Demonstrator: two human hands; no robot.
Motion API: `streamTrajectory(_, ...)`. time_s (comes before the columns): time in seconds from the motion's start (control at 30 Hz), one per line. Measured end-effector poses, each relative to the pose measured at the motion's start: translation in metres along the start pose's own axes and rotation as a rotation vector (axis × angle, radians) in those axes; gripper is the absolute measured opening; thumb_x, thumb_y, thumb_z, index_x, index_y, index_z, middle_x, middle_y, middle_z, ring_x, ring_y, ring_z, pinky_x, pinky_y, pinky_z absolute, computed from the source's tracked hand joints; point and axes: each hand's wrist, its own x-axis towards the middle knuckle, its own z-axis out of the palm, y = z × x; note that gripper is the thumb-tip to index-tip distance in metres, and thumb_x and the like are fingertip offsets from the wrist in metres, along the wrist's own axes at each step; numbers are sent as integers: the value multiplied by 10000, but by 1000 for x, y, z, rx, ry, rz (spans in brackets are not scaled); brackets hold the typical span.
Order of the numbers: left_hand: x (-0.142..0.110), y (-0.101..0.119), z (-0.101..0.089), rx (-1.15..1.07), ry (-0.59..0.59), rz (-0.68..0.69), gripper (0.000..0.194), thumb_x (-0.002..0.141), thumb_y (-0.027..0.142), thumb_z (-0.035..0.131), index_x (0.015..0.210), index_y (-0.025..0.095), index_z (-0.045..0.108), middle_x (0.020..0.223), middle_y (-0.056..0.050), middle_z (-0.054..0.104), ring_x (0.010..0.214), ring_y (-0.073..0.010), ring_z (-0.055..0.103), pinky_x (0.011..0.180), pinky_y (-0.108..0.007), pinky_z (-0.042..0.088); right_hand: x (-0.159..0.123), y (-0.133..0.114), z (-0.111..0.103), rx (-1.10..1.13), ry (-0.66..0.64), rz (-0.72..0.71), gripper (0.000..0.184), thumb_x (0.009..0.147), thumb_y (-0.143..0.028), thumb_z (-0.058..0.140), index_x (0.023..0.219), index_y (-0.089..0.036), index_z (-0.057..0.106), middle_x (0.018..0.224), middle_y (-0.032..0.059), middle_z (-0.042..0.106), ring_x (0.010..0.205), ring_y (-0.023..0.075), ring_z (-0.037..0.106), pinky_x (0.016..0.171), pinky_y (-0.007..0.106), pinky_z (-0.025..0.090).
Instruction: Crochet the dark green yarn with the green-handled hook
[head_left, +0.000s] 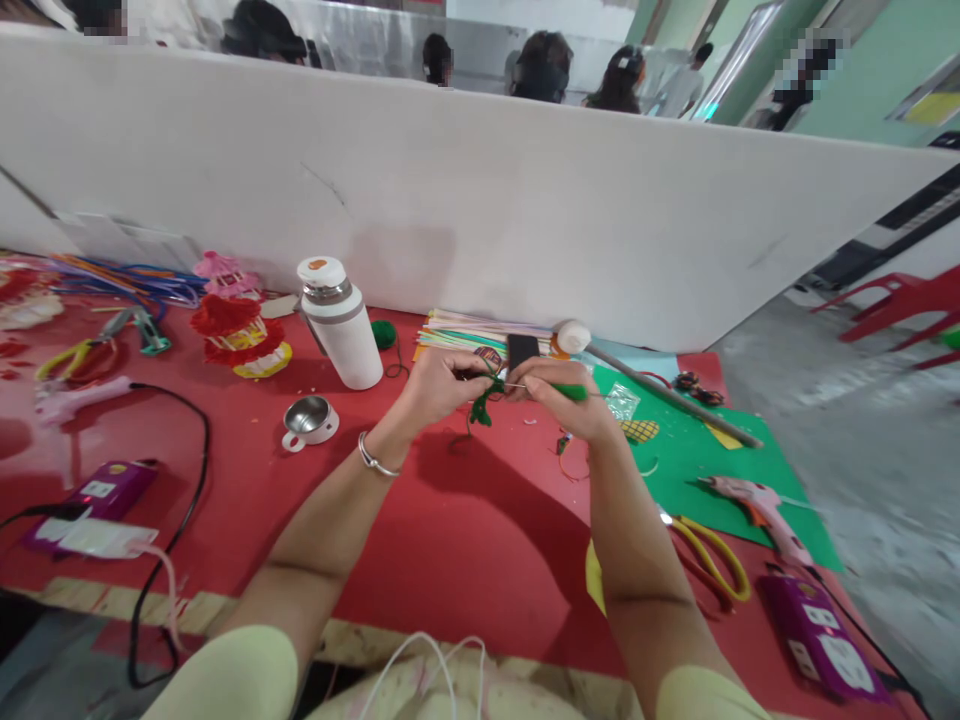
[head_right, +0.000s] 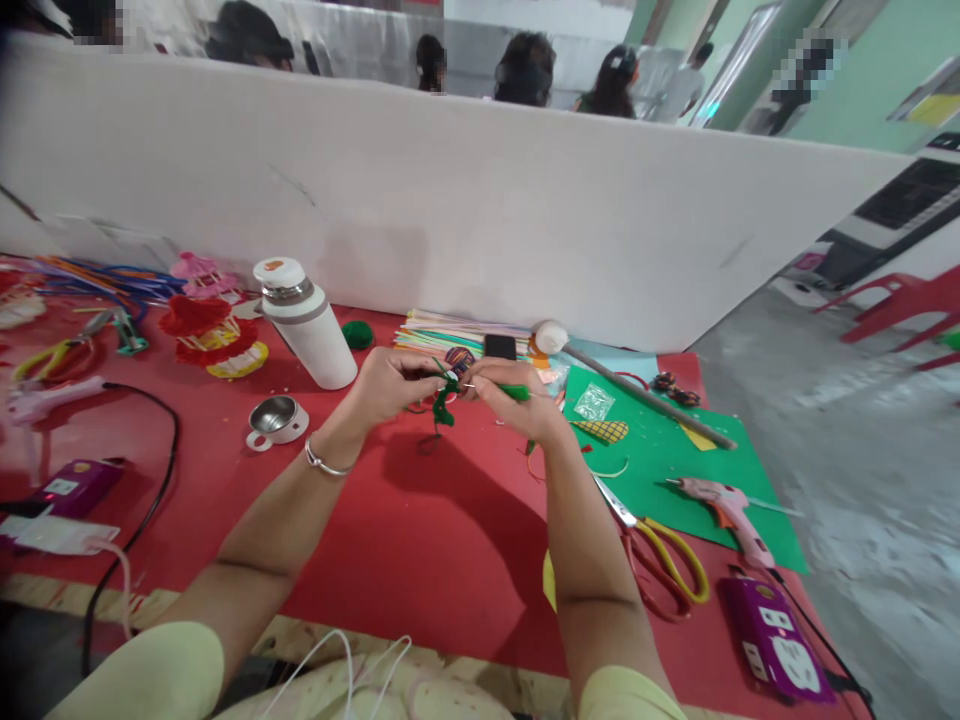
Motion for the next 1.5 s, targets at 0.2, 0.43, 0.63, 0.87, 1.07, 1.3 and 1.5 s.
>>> streamTrajectory(0.2, 2, -4, 5, -38, 254, 12, 60, 764, 207, 778, 720, 170, 795, 637, 15, 648, 614, -98, 534, 577, -217, 411, 3, -6, 24, -611, 111, -332, 204, 1041, -227, 521, 1072, -200, 720, 1108, 127, 771, 980, 224, 749, 837, 364, 632)
streamTrajectory(0.43, 5, 6, -5, -551, 80, -335, 269, 551, 254, 934, 742, 130, 790, 574, -6, 648, 483, -107, 566, 447, -221, 423, 3, 7, 34, -773, 221, -461, 263, 1018, -223, 605, 1278, -222, 648, 1176, 133, 724, 1070, 246, 738, 882, 394, 667)
streamTrajectory(0.63, 7, 2, -22, -548, -145, -382, 223, 528, 215, 923, 665, 128, 771, 596, -35, 673, 486, -93, 566, 441, -202, 370, 1, 8, 24, -384, 249, -455, 263, 978, -225, 656, 1210, -320, 739, 1410, 105, 606, 1191, 285, 649, 786, 423, 642)
streamTrajectory(0.87, 6, -4, -28, -150, -272, -232, 110, 630, 154, 806, 736, 159, 838, 638, -13, 689, 580, -90, 551, 555, -218, 407, 2, -13, 9, -313, 59, -374, 199, 963, -232, 641, 861, -267, 809, 1363, 60, 697, 1180, 291, 614, 837, 460, 598)
streamTrajectory(1.07, 3, 2, -26, -178, -362, -261, 130, 630, 193, 807, 750, 159, 843, 662, -35, 712, 590, -112, 575, 585, -249, 435, 2, 1, 10, 204, 43, -70, 269, 923, -376, 700, 732, -243, 834, 1263, 86, 721, 1035, 253, 654, 847, 416, 582)
streamTrajectory(1.3, -1, 9, -19, 9, -293, 75, 170, 778, 215, 678, 629, 166, 744, 683, -42, 667, 683, -160, 594, 664, -308, 472, 10, 10, 41, 689, 145, 235, 439, 810, -628, 740, 606, -241, 770, 973, 94, 743, 914, 233, 659, 676, 331, 560)
streamTrajectory(1.5, -1, 5, -7, 413, 4, 385, 317, 928, 153, 512, 625, 184, 601, 760, -52, 617, 748, -173, 577, 725, -321, 462, 9, -1, 45, 649, 266, 409, 517, 836, -714, 718, 920, -210, 797, 897, 63, 759, 600, 128, 583, 410, 227, 351)
